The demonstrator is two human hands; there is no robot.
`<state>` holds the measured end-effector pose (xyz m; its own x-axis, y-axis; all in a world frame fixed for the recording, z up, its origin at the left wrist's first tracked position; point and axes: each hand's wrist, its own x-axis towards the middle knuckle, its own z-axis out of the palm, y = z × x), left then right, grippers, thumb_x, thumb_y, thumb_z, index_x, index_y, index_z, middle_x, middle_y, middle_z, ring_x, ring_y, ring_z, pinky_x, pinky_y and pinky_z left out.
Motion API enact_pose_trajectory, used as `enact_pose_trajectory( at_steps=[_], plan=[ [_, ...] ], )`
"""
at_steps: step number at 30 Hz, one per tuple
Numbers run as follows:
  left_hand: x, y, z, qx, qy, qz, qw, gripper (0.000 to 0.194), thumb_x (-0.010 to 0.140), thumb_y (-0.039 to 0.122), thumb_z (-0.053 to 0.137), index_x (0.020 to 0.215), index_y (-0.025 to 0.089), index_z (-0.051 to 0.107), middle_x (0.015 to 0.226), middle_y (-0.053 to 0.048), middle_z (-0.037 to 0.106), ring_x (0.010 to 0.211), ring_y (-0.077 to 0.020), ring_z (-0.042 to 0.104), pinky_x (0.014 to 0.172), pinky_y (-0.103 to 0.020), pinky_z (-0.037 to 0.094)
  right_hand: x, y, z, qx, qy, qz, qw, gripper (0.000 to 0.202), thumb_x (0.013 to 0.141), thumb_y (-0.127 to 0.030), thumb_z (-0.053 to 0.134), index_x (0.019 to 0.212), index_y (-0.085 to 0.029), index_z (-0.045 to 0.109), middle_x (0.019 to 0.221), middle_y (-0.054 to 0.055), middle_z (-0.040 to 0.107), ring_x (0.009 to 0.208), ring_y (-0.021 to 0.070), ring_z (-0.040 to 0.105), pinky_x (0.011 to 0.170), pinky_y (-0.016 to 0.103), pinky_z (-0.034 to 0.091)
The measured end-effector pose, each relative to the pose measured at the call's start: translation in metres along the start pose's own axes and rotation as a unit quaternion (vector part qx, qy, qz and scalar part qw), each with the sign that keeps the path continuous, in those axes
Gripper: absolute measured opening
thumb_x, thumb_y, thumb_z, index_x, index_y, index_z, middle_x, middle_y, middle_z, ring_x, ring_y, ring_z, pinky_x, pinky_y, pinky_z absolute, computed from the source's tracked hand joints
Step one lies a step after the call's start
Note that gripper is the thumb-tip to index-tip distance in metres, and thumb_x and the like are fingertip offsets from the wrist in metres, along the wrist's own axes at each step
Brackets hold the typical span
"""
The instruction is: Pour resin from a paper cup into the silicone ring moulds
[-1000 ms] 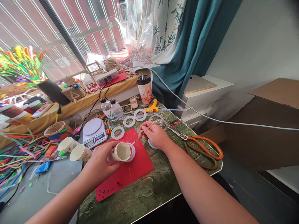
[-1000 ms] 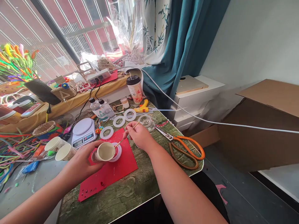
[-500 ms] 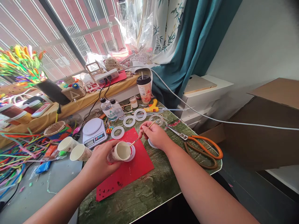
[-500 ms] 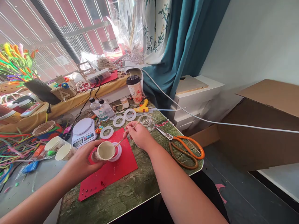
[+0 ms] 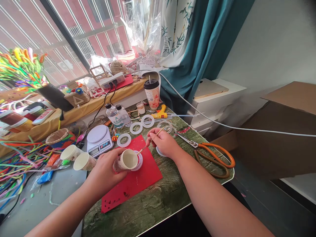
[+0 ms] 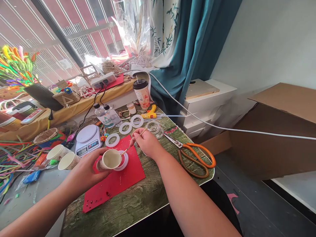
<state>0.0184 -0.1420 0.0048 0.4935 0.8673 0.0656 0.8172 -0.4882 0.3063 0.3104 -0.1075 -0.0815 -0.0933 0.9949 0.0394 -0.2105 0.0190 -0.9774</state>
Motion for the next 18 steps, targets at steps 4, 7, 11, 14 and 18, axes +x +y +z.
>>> enact_pose_trajectory(
  at_steps=[4, 7, 11, 14, 18],
  plan=[
    [0.001, 0.0006, 0.0006, -0.001, -0.004, 0.002, 1.0, 0.05, 0.093, 0.039, 0.084, 0.142, 0.034, 0.078, 0.145, -0.005, 0.092, 0.133, -0.0389, 0.088, 0.113, -0.054, 0.069, -0.0008, -0.0021, 0.0005, -0.003, -0.001, 0.002, 1.0, 0.026, 0.099, -0.053, 0.071, 0.099, -0.03, 0.059, 0.072, 0.0, 0.081, 0.06, 0.0177, 0.05, 0.063, 0.032, 0.041],
    [0.0016, 0.0007, 0.0009, -0.001, -0.005, 0.003, 1.0, 0.05, 0.092, 0.039, 0.084, 0.142, 0.034, 0.079, 0.145, -0.004, 0.092, 0.133, -0.0386, 0.089, 0.113, -0.053, 0.07, -0.0015, -0.0033, 0.0006, -0.004, -0.001, 0.003, 1.0, 0.026, 0.099, -0.053, 0.071, 0.099, -0.03, 0.059, 0.072, 0.0, 0.081, 0.06, 0.0176, 0.051, 0.063, 0.033, 0.04],
    [0.0018, -0.0003, 0.0016, 0.001, -0.005, 0.001, 1.0, 0.051, 0.092, 0.037, 0.086, 0.142, 0.034, 0.079, 0.144, -0.005, 0.092, 0.132, -0.0387, 0.089, 0.113, -0.053, 0.07, -0.0014, -0.0033, 0.0007, -0.005, -0.002, 0.001, 1.0, 0.026, 0.1, -0.053, 0.071, 0.099, -0.03, 0.059, 0.073, 0.0, 0.083, 0.06, 0.0173, 0.051, 0.064, 0.033, 0.04],
    [0.0019, -0.002, 0.0025, 0.001, -0.004, -0.002, 1.0, 0.052, 0.092, 0.037, 0.086, 0.143, 0.033, 0.078, 0.145, -0.006, 0.091, 0.134, -0.0391, 0.088, 0.115, -0.055, 0.069, -0.0005, -0.0022, 0.0009, -0.003, -0.001, 0.001, 1.0, 0.027, 0.1, -0.053, 0.072, 0.099, -0.03, 0.059, 0.074, 0.001, 0.083, 0.06, 0.0174, 0.051, 0.063, 0.033, 0.04],
    [0.0026, -0.004, 0.0038, 0.0, -0.007, -0.007, 1.0, 0.055, 0.091, 0.039, 0.086, 0.144, 0.035, 0.077, 0.146, -0.005, 0.091, 0.135, -0.04, 0.088, 0.116, -0.058, 0.068, 0.0003, -0.0005, 0.0012, -0.001, 0.0, 0.001, 1.0, 0.027, 0.1, -0.054, 0.072, 0.099, -0.03, 0.059, 0.072, 0.0, 0.082, 0.06, 0.0175, 0.051, 0.063, 0.033, 0.04]
  ],
)
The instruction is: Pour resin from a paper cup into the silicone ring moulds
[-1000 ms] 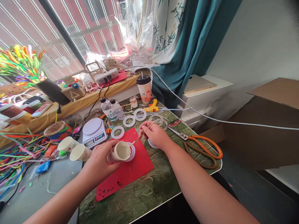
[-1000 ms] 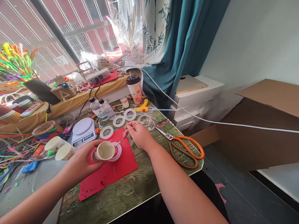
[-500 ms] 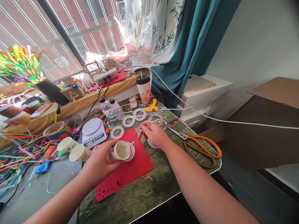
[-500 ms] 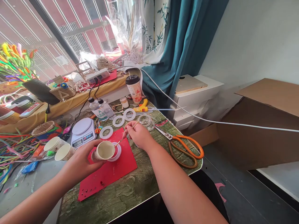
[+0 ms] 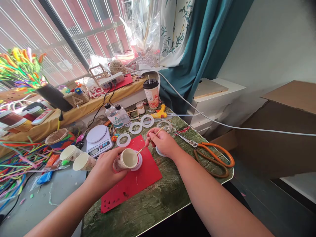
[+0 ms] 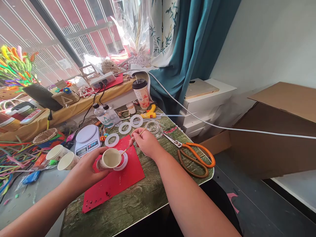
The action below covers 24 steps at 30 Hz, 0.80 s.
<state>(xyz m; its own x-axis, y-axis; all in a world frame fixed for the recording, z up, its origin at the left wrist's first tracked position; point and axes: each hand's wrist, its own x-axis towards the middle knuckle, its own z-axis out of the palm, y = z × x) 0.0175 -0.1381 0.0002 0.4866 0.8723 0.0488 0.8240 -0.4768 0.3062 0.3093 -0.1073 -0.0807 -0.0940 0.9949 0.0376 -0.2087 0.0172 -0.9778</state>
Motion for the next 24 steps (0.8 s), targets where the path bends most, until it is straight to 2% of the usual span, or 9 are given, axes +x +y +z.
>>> enact_pose_trajectory(
  at_steps=[24],
  plan=[
    [0.0029, 0.0028, -0.0045, 0.006, -0.002, -0.01, 1.0, 0.057, 0.088, 0.039, 0.086, 0.144, 0.035, 0.078, 0.144, -0.006, 0.092, 0.133, -0.0406, 0.088, 0.12, -0.06, 0.066, -0.0006, 0.0008, -0.0006, 0.003, 0.002, -0.004, 1.0, 0.025, 0.101, -0.051, 0.072, 0.098, -0.03, 0.06, 0.072, -0.001, 0.081, 0.06, 0.0172, 0.051, 0.062, 0.031, 0.04]
  ],
)
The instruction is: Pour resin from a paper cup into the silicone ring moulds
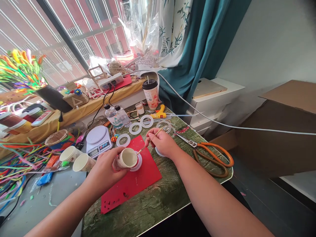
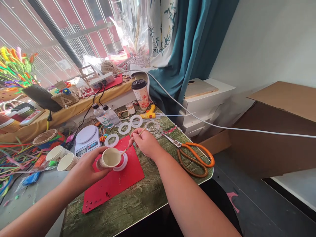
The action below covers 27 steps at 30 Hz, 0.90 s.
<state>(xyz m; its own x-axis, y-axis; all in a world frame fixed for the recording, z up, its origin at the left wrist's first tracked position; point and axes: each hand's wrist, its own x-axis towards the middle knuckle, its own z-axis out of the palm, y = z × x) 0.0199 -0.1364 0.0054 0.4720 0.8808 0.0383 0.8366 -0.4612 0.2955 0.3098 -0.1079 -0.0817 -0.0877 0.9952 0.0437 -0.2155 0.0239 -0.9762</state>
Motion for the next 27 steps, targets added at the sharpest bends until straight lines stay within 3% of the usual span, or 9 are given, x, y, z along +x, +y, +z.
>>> enact_pose_trajectory(
  at_steps=[9, 27],
  plan=[
    [0.0, -0.0052, 0.0016, 0.0, 0.005, 0.008, 1.0, 0.056, 0.089, 0.041, 0.088, 0.144, 0.032, 0.079, 0.145, -0.01, 0.091, 0.135, -0.0407, 0.087, 0.115, -0.055, 0.068, 0.002, 0.0014, 0.0005, 0.003, 0.001, -0.001, 1.0, 0.026, 0.102, -0.052, 0.073, 0.097, -0.03, 0.059, 0.071, 0.0, 0.081, 0.058, 0.017, 0.049, 0.06, 0.03, 0.039],
    [0.0002, -0.0023, -0.0014, -0.013, 0.0, 0.003, 1.0, 0.051, 0.093, 0.042, 0.084, 0.143, 0.032, 0.078, 0.145, -0.009, 0.091, 0.135, -0.0404, 0.087, 0.118, -0.06, 0.066, 0.0022, 0.0049, -0.0001, 0.004, 0.001, -0.004, 1.0, 0.03, 0.101, -0.056, 0.074, 0.098, -0.03, 0.059, 0.074, 0.001, 0.082, 0.06, 0.0177, 0.049, 0.063, 0.032, 0.04]
  ],
)
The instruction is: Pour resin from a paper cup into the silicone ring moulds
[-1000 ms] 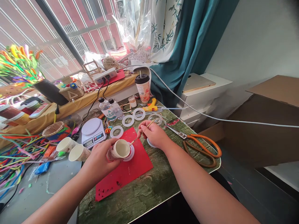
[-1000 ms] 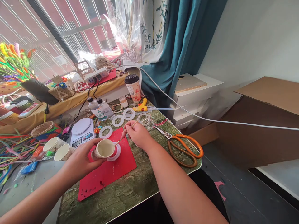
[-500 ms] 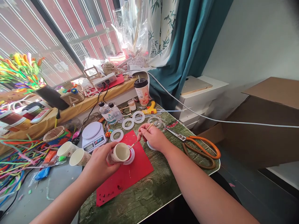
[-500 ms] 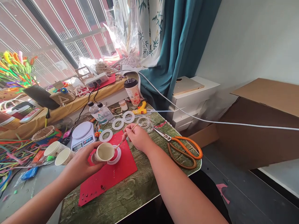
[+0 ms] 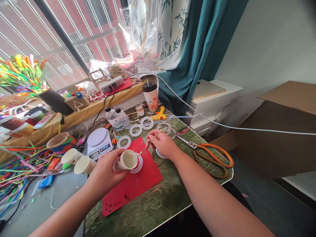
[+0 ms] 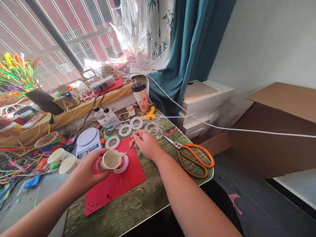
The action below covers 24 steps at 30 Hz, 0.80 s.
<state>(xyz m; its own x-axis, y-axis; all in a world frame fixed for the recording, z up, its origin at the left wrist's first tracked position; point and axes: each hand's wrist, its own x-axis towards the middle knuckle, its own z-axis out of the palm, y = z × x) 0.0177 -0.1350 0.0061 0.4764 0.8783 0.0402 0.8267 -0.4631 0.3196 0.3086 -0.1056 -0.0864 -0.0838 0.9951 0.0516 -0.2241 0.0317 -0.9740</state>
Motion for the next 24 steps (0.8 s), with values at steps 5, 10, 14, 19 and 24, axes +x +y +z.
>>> enact_pose_trajectory(
  at_steps=[5, 10, 14, 19, 24],
  plan=[
    [-0.0011, -0.0012, 0.0005, 0.002, 0.001, 0.003, 1.0, 0.053, 0.092, 0.042, 0.085, 0.144, 0.032, 0.077, 0.146, -0.01, 0.091, 0.136, -0.0404, 0.087, 0.118, -0.058, 0.066, 0.0, -0.0007, 0.0, -0.004, -0.001, 0.0, 1.0, 0.028, 0.102, -0.054, 0.073, 0.099, -0.03, 0.06, 0.074, 0.001, 0.082, 0.061, 0.018, 0.049, 0.063, 0.032, 0.04],
    [-0.0007, -0.0011, 0.0006, 0.005, 0.003, 0.004, 1.0, 0.054, 0.091, 0.04, 0.086, 0.144, 0.033, 0.078, 0.146, -0.009, 0.091, 0.136, -0.041, 0.087, 0.117, -0.058, 0.067, -0.0002, -0.0018, 0.0004, -0.007, 0.001, 0.0, 1.0, 0.025, 0.102, -0.052, 0.071, 0.098, -0.03, 0.06, 0.073, 0.0, 0.081, 0.061, 0.0178, 0.049, 0.062, 0.032, 0.04],
    [0.0002, 0.0006, 0.0, 0.006, 0.003, 0.006, 1.0, 0.054, 0.09, 0.039, 0.087, 0.143, 0.032, 0.079, 0.144, -0.01, 0.091, 0.134, -0.0405, 0.087, 0.116, -0.057, 0.068, -0.0004, -0.0028, 0.0004, -0.004, -0.001, 0.002, 1.0, 0.025, 0.103, -0.052, 0.072, 0.098, -0.03, 0.06, 0.072, 0.0, 0.081, 0.06, 0.0178, 0.05, 0.061, 0.031, 0.04],
    [0.0018, 0.0024, -0.0007, 0.007, 0.001, 0.003, 1.0, 0.054, 0.091, 0.04, 0.086, 0.144, 0.033, 0.078, 0.145, -0.009, 0.091, 0.135, -0.041, 0.087, 0.117, -0.058, 0.067, -0.0008, -0.0042, 0.0002, -0.002, -0.003, 0.003, 1.0, 0.027, 0.103, -0.052, 0.073, 0.098, -0.03, 0.059, 0.072, 0.0, 0.082, 0.06, 0.0176, 0.05, 0.062, 0.031, 0.041],
    [0.0033, 0.0017, 0.0004, 0.008, -0.003, -0.001, 1.0, 0.054, 0.091, 0.042, 0.085, 0.144, 0.033, 0.077, 0.145, -0.009, 0.091, 0.135, -0.0414, 0.086, 0.119, -0.06, 0.065, -0.0013, -0.0048, 0.0004, -0.001, -0.002, 0.003, 1.0, 0.027, 0.102, -0.053, 0.073, 0.098, -0.03, 0.059, 0.072, 0.0, 0.081, 0.059, 0.0175, 0.049, 0.061, 0.031, 0.04]
  ],
)
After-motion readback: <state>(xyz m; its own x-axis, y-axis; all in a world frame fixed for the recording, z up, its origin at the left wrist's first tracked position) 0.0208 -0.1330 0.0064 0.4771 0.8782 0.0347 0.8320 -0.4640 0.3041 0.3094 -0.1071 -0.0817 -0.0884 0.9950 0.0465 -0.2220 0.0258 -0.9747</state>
